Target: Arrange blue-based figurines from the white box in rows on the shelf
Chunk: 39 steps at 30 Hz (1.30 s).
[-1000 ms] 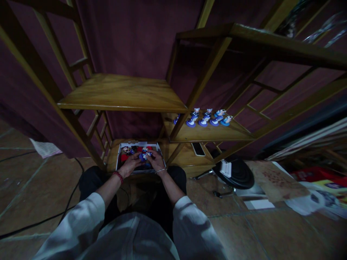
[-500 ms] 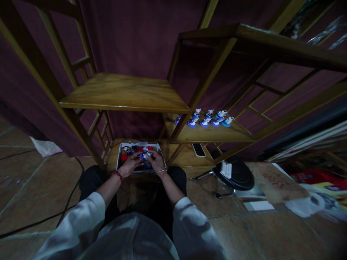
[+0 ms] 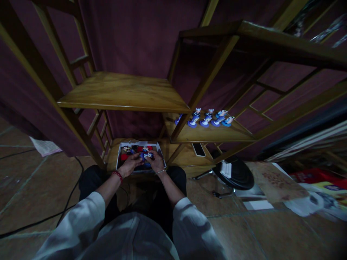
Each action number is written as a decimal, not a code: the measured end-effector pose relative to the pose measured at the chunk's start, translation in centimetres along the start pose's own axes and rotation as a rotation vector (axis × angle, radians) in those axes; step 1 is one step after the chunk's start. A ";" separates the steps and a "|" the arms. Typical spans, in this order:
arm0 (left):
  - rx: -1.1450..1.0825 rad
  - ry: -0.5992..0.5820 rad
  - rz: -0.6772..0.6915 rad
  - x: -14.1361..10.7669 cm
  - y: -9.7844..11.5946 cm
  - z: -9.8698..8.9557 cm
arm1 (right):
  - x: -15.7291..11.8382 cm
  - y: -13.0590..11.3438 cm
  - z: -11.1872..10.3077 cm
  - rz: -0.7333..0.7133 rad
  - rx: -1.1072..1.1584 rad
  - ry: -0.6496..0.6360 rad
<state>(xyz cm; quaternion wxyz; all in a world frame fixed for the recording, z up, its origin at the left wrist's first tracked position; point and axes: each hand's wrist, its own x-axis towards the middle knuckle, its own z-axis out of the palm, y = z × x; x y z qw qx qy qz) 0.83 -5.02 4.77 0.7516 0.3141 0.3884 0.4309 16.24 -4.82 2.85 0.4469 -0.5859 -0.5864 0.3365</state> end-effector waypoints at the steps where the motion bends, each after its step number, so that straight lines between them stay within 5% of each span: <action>1: 0.007 -0.008 -0.001 0.0 0.0 0.0 | -0.1 -0.2 0.0 -0.003 -0.015 0.002; 18: 0.030 0.036 0.004 0.3 -0.4 0.1 | -0.5 -1.0 0.4 -0.119 -0.157 0.021; 39: -0.017 0.025 0.035 0.3 -0.5 0.1 | -0.6 -0.9 0.6 -0.022 -0.248 0.071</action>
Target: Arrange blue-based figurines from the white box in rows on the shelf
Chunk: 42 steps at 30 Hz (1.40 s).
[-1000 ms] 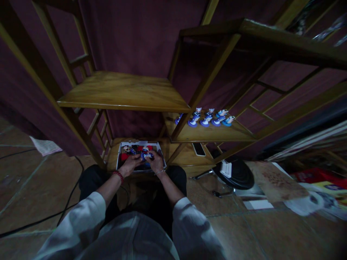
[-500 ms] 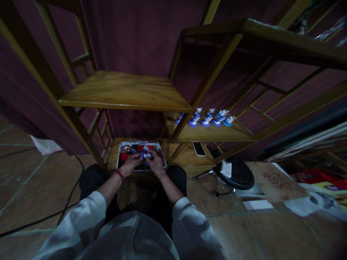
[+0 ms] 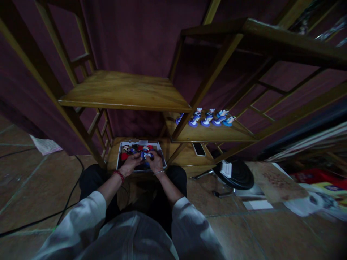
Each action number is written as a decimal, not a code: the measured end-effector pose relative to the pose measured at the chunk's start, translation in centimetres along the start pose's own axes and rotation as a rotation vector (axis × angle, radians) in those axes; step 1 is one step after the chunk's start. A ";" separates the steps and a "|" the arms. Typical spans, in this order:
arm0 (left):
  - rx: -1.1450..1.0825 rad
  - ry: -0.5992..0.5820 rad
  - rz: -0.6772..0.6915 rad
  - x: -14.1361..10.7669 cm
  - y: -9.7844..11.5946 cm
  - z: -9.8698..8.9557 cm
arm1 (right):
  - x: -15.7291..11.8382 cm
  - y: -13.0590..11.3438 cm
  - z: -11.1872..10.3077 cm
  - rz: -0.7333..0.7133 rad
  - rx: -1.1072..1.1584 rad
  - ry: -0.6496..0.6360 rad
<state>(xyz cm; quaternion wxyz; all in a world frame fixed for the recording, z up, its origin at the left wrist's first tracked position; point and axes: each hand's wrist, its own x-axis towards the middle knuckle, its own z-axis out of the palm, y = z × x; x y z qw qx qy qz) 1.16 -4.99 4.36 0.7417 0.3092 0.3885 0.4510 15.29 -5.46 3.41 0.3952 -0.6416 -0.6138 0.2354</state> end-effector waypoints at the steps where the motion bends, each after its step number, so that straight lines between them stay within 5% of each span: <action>1: -0.004 0.001 0.002 0.0 0.0 0.0 | 0.0 0.0 0.0 0.003 -0.004 0.001; 30: 0.083 0.018 -0.018 0.1 -0.5 -0.2 | -0.2 0.1 0.6 -0.007 -0.105 -0.004; 42: 0.129 0.071 -0.039 0.1 -0.5 0.0 | -0.3 0.3 0.9 -0.118 -0.175 -0.013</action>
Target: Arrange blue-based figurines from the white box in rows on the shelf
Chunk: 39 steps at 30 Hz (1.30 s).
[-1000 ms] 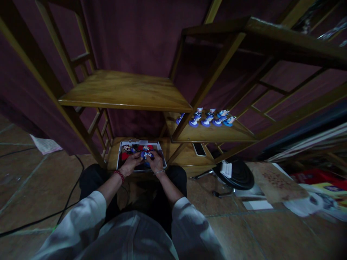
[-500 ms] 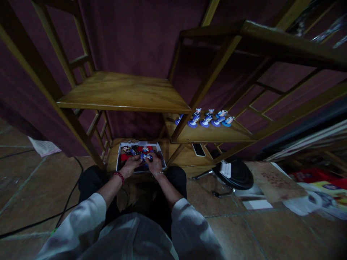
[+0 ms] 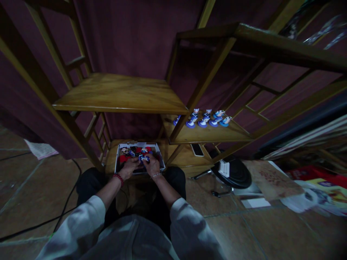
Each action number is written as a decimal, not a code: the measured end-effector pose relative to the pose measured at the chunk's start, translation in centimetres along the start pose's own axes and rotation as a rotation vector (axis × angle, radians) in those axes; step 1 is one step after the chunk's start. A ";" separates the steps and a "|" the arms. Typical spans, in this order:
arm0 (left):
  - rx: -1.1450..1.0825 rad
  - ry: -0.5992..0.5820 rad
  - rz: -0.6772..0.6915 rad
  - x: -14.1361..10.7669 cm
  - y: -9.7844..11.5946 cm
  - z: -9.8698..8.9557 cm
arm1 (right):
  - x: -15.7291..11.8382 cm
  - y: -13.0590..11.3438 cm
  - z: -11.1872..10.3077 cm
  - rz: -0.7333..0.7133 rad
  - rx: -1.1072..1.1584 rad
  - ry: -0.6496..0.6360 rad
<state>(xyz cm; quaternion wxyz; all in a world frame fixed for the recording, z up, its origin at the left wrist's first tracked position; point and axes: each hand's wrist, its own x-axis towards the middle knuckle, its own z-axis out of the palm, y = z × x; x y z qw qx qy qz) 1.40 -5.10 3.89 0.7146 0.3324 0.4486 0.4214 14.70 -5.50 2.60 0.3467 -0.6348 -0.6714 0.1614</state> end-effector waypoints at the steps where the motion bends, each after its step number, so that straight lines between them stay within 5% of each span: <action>1: 0.002 -0.002 -0.001 0.0 0.0 0.0 | 0.0 0.0 0.0 -0.003 0.002 -0.003; 29: -0.072 0.009 -0.041 -0.6 0.6 0.2 | 0.1 0.1 -1.0 -0.090 0.065 -0.082; 39: -0.195 0.027 0.011 -0.9 1.2 0.5 | 0.6 -1.7 -2.7 -0.047 0.133 -0.043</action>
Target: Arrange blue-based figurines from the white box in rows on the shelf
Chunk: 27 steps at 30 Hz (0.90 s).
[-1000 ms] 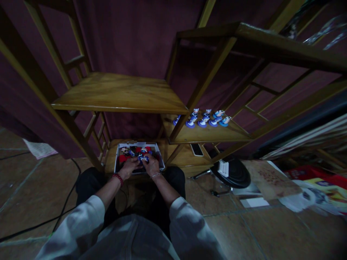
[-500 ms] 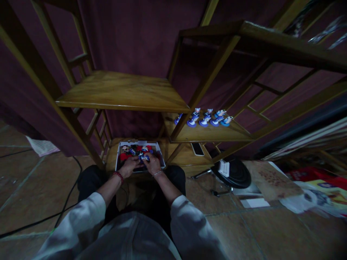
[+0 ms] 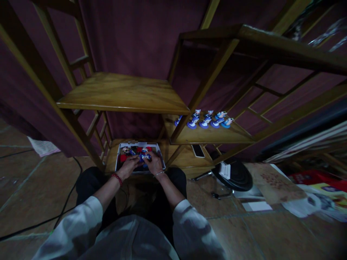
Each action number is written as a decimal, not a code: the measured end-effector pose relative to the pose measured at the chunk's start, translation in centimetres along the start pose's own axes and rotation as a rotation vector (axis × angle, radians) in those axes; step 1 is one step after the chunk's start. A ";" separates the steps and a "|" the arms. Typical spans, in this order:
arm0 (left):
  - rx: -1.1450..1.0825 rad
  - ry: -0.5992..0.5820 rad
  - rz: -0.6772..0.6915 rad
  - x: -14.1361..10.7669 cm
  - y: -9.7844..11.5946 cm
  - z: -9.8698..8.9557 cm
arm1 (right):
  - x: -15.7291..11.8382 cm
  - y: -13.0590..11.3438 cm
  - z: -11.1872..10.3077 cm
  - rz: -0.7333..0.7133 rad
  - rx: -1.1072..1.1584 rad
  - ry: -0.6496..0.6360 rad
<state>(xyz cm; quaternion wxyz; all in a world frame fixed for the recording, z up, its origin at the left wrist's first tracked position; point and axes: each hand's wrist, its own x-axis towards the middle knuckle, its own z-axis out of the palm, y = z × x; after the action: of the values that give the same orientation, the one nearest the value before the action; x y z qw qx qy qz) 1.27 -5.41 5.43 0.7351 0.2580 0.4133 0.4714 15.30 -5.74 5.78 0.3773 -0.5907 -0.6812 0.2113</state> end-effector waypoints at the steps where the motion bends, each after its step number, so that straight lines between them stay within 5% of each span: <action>1: -0.017 -0.003 0.007 -0.1 0.1 0.1 | 0.1 -0.3 -0.3 0.000 0.004 0.009; 11: -0.102 0.007 0.097 -2.4 0.4 1.4 | -0.4 -2.3 -1.8 0.016 0.049 0.054; 27: -0.218 0.029 0.207 -7.0 -0.3 2.4 | -2.3 -4.2 -3.7 -0.091 0.181 -0.062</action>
<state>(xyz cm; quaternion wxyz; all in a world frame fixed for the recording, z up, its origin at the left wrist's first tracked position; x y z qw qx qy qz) 1.97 -11.87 9.08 0.7000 0.2112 0.3416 0.5905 15.45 -9.43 10.54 0.4170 -0.5158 -0.6968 0.2731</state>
